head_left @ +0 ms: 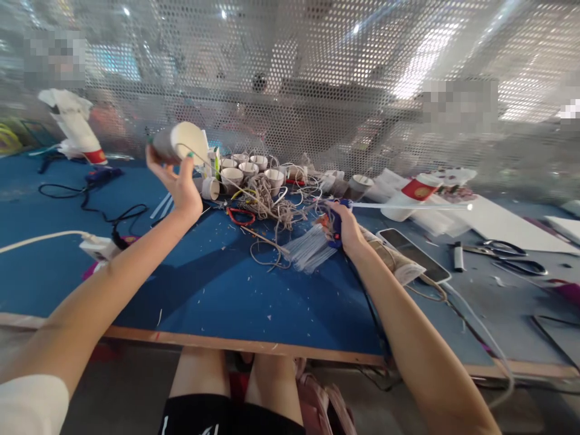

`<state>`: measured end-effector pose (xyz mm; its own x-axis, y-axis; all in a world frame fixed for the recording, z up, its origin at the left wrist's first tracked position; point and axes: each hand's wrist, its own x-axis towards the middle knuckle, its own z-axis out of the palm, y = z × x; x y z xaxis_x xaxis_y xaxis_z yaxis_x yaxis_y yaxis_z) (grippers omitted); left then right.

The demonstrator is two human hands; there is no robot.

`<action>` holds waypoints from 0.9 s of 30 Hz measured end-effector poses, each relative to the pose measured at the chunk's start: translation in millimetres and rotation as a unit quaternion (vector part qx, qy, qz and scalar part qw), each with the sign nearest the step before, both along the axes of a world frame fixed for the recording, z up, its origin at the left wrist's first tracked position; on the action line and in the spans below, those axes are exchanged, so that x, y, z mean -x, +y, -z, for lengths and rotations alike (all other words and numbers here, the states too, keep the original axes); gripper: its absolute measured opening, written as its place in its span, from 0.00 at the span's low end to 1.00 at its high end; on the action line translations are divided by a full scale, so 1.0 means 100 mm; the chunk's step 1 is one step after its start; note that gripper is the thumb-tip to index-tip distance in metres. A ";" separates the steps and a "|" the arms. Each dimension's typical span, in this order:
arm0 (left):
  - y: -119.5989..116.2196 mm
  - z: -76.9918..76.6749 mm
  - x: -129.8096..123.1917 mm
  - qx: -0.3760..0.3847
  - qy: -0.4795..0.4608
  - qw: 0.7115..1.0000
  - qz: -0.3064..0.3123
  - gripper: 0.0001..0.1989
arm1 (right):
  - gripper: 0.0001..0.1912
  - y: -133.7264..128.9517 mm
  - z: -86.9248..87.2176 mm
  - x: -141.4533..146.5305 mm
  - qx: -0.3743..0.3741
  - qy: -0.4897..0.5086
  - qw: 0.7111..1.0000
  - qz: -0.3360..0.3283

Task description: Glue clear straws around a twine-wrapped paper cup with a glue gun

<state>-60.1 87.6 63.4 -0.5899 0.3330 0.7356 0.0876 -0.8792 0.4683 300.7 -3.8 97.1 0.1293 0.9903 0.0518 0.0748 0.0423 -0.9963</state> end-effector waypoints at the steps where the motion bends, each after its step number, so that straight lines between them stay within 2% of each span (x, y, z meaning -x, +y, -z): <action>1: -0.05 0.01 -0.11 -0.002 0.018 0.999 0.032 0.39 | 0.22 -0.03 -0.01 0.04 -0.004 -0.007 1.000 -0.005; 4: -0.27 0.03 -0.46 0.028 0.069 0.992 0.098 0.41 | 0.21 -0.08 -0.02 0.13 -0.007 -0.064 0.998 -0.002; 5: -0.35 0.04 -0.55 0.068 0.092 0.979 0.172 0.41 | 0.21 -0.09 -0.02 0.15 -0.003 -0.083 0.997 0.001; 6: -0.44 0.04 -0.63 0.117 0.107 0.953 0.258 0.38 | 0.21 -0.09 -0.02 0.16 0.004 -0.095 0.995 0.002; 8: -0.63 0.05 -0.74 0.227 0.107 0.872 0.421 0.31 | 0.21 -0.09 -0.01 0.17 0.009 -0.098 0.995 -0.004; 10: -0.78 0.07 -0.81 0.310 0.056 0.787 0.531 0.28 | 0.21 -0.09 0.01 0.17 0.007 -0.088 0.996 -0.021; 12: -0.87 0.12 -0.88 0.363 0.000 0.720 0.591 0.25 | 0.22 -0.11 0.01 0.18 -0.004 -0.089 0.996 -0.021; 13: -0.89 0.16 -0.91 0.377 -0.016 0.700 0.606 0.23 | 0.23 -0.12 0.02 0.19 -0.017 -0.097 0.995 -0.012; 15: -0.91 0.22 -1.00 0.392 -0.019 0.679 0.621 0.23 | 0.25 -0.13 0.02 0.19 -0.050 -0.122 0.991 0.010; 17: -0.91 0.27 -1.08 0.398 -0.001 0.678 0.618 0.23 | 0.27 -0.13 0.03 0.20 -0.065 -0.139 0.988 0.018; 21: -0.91 0.31 -1.17 0.404 -0.013 0.703 0.585 0.23 | 0.26 -0.09 0.04 0.16 -0.113 -0.155 0.980 0.046; 24: -0.90 0.35 -1.17 0.383 -0.011 0.740 0.553 0.26 | 0.24 -0.06 0.04 0.10 -0.200 -0.272 0.933 0.122; 27: -0.85 0.43 -1.14 0.354 0.032 0.796 0.491 0.27 | 0.21 -0.06 0.03 0.04 -0.266 -0.354 0.872 0.206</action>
<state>54.2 3.0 20.0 0.2414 0.9540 0.1777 -0.4344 -0.0575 0.8989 296.5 -9.8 94.4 0.2176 0.6781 0.7020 0.7817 0.3096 -0.5414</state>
